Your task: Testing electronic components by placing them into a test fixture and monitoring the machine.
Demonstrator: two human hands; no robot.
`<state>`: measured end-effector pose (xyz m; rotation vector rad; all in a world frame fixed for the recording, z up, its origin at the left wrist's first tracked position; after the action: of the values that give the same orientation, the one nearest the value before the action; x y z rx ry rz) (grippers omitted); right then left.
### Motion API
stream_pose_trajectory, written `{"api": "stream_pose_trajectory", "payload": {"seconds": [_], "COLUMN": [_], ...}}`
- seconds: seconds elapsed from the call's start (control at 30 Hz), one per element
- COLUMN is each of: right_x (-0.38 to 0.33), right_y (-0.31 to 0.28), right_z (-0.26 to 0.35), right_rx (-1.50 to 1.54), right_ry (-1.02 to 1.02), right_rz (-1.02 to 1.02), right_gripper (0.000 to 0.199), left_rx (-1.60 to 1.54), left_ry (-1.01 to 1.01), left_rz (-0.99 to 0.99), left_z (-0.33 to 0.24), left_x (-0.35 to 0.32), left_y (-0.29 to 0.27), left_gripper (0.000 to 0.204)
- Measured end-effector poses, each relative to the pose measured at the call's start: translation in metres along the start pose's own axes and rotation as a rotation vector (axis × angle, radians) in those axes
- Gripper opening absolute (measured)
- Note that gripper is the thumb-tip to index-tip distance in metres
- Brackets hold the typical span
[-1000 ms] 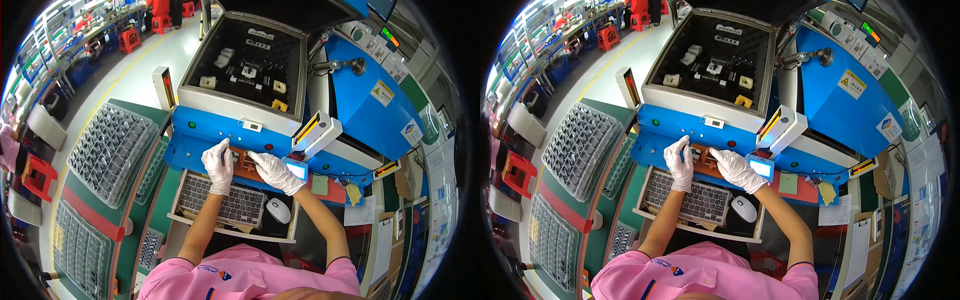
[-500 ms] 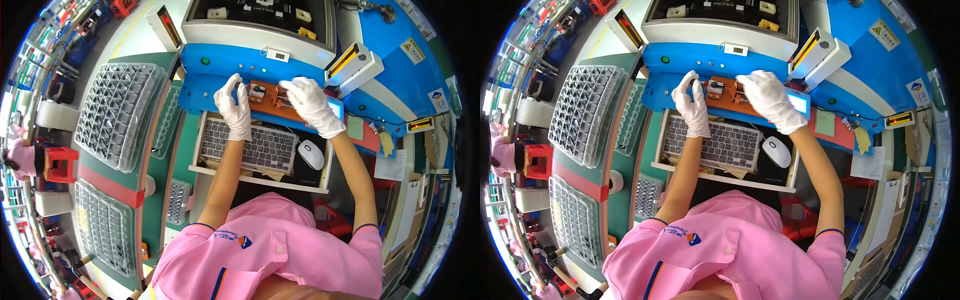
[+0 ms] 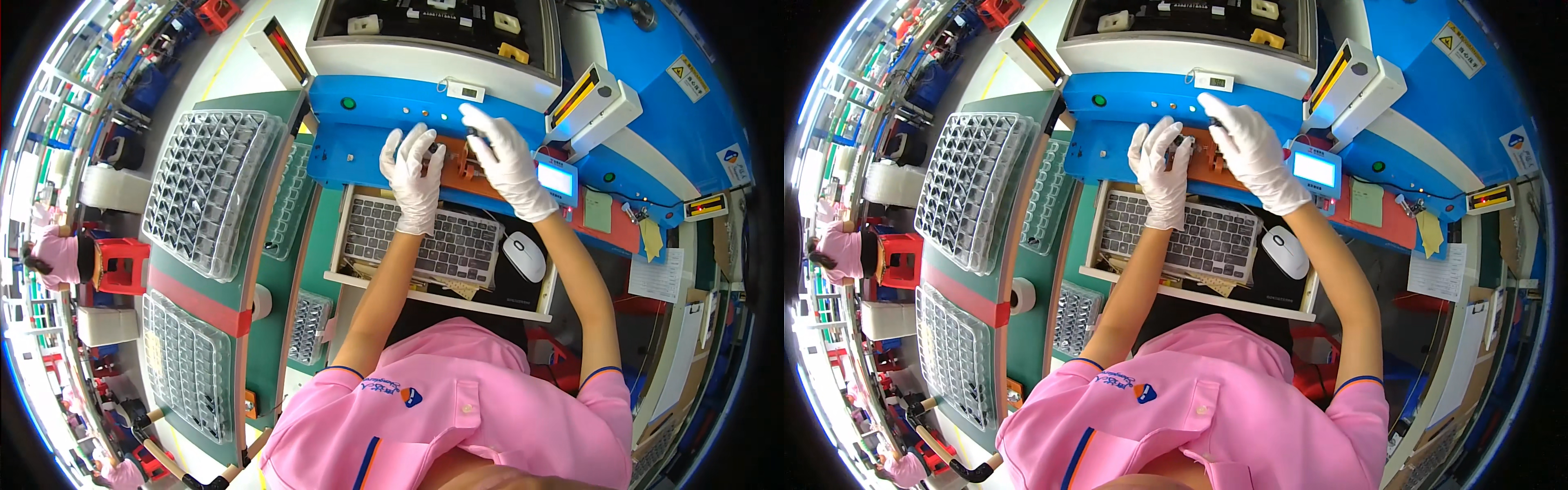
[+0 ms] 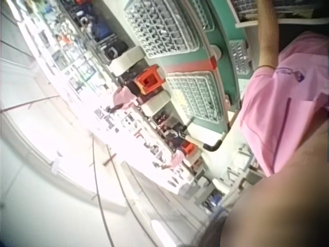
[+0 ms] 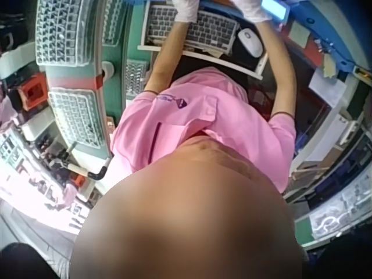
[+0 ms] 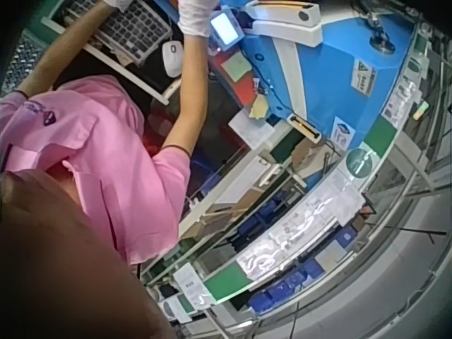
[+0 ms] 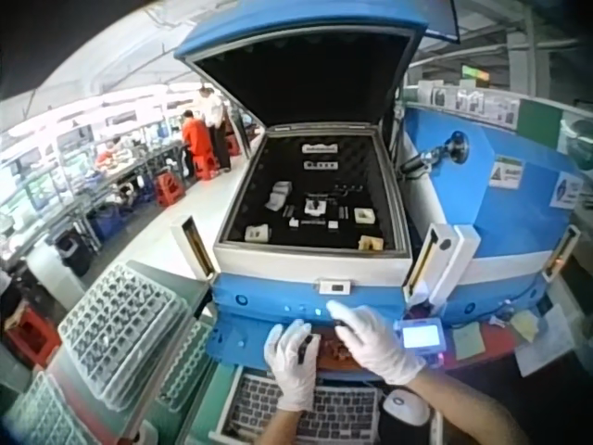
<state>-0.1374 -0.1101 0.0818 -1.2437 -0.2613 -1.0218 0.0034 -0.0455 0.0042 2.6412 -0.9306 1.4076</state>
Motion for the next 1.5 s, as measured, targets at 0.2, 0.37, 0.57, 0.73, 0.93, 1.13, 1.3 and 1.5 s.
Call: {"api": "stream_pose_trajectory", "payload": {"seconds": [0.2,0.37,0.57,0.73,0.93,1.13,1.3,1.5], "right_x": [-0.031,-0.061,-0.075,-0.074,-0.072,-0.047,0.000,0.139], "right_y": [-0.049,-0.063,-0.050,-0.050,-0.047,-0.005,-0.020,-0.040], "right_z": [-0.009,-0.020,-0.042,-0.047,-0.044,-0.015,-0.030,-0.126], "right_rx": [-0.043,-0.058,0.190,0.232,0.306,0.171,0.342,0.583], "right_ry": [0.060,0.156,0.323,0.335,0.374,0.188,0.193,0.225], "right_rz": [-0.055,-0.059,-0.071,-0.156,-0.175,0.077,0.006,-0.471], "right_gripper": [0.049,0.046,0.042,0.041,0.037,0.039,0.035,0.021], "left_rx": [0.131,0.124,0.158,0.172,0.148,0.201,0.049,0.032], "left_ry": [-0.020,-0.043,-0.016,-0.068,-0.087,-0.033,0.059,0.277], "left_rz": [0.023,0.033,0.108,0.189,0.186,0.214,0.300,0.256], "left_z": [0.001,-0.002,-0.011,-0.008,-0.007,-0.021,-0.046,-0.040], "left_x": [0.000,0.002,0.007,0.008,0.006,0.014,0.063,0.231], "left_y": [0.005,0.007,0.014,0.021,0.023,0.019,-0.002,0.079], "left_gripper": [0.037,0.047,0.047,0.039,0.037,0.041,0.056,0.044]}}
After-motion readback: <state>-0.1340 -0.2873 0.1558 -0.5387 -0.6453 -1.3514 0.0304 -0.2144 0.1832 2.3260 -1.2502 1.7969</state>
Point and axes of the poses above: each hand's wrist, its own x-axis towards the middle knuckle, its own y-axis out of the palm, z = x × y, the point moved 10 cm from there along x, towards the middle knuckle, and after that the axes turned 2 degrees about z, right-handed, at the moved point
